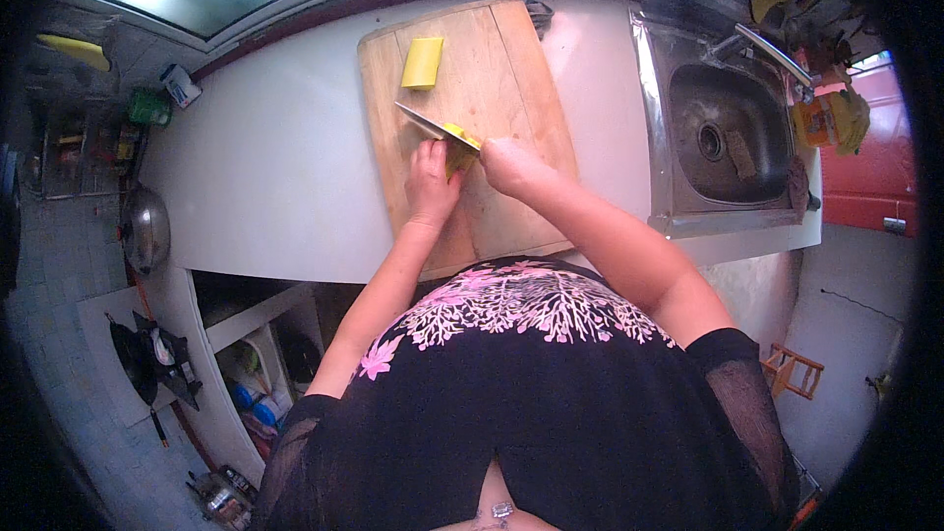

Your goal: The person cuts a wax gourd using a large knife on a wooden cutting board, peels the gourd with a peeler over a bucket, washes the gourd and a bowl in the sink, and then chops the gourd into smaller pieces by hand.

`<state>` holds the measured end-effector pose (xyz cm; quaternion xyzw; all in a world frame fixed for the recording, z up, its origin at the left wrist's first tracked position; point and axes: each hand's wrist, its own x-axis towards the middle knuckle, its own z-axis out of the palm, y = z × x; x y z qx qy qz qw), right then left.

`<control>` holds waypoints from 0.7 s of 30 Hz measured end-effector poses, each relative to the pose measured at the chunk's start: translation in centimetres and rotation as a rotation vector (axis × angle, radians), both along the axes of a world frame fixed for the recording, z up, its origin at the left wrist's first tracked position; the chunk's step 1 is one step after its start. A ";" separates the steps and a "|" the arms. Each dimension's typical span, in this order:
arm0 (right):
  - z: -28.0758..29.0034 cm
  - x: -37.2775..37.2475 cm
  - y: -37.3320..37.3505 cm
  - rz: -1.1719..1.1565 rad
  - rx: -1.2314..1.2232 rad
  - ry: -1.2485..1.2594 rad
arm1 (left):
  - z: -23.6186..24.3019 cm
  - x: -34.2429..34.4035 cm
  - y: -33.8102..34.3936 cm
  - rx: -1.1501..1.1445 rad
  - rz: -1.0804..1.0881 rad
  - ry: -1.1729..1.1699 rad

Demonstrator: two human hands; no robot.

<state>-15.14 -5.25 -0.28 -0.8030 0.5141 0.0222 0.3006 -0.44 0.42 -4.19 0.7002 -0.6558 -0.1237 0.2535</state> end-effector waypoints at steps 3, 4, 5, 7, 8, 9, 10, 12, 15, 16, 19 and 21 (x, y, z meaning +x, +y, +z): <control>-2.3 -0.3 0.1 -0.017 0.006 0.025 | -0.4 -0.2 0.0 -0.032 -0.014 -0.028; -3.1 -0.2 0.3 -0.012 -0.027 0.041 | -0.6 -0.1 0.1 -0.034 -0.008 -0.035; -3.9 -0.5 0.2 -0.027 -0.029 0.036 | -0.9 -0.1 0.1 -0.035 -0.003 -0.040; -2.4 0.8 0.2 -0.039 -0.038 0.014 | -0.7 0.4 0.1 -0.021 -0.013 -0.051; -1.0 1.3 -0.2 -0.058 0.037 0.034 | -0.6 0.6 0.2 -0.011 -0.019 -0.060; -0.9 1.5 -0.5 -0.028 0.015 0.027 | -0.7 0.7 0.1 -0.018 -0.027 -0.078; -1.3 1.5 -0.9 -0.007 -0.006 0.023 | -0.8 0.5 0.0 -0.024 -0.043 -0.094; -2.8 1.7 -0.6 -0.025 -0.053 -0.004 | -0.7 0.1 -0.1 -0.039 -0.058 -0.083; -1.9 2.0 0.4 -0.067 -0.106 -0.055 | -1.1 0.3 0.3 -0.037 -0.034 -0.082; -2.3 1.5 0.0 -0.078 -0.090 -0.067 | -1.2 0.3 0.2 -0.023 -0.046 -0.062; -2.7 0.8 0.1 -0.086 -0.132 -0.099 | -1.9 0.8 0.7 -0.081 -0.095 0.051; -1.7 0.2 0.8 -0.079 -0.137 -0.080 | -2.4 1.3 1.5 -0.082 -0.058 0.101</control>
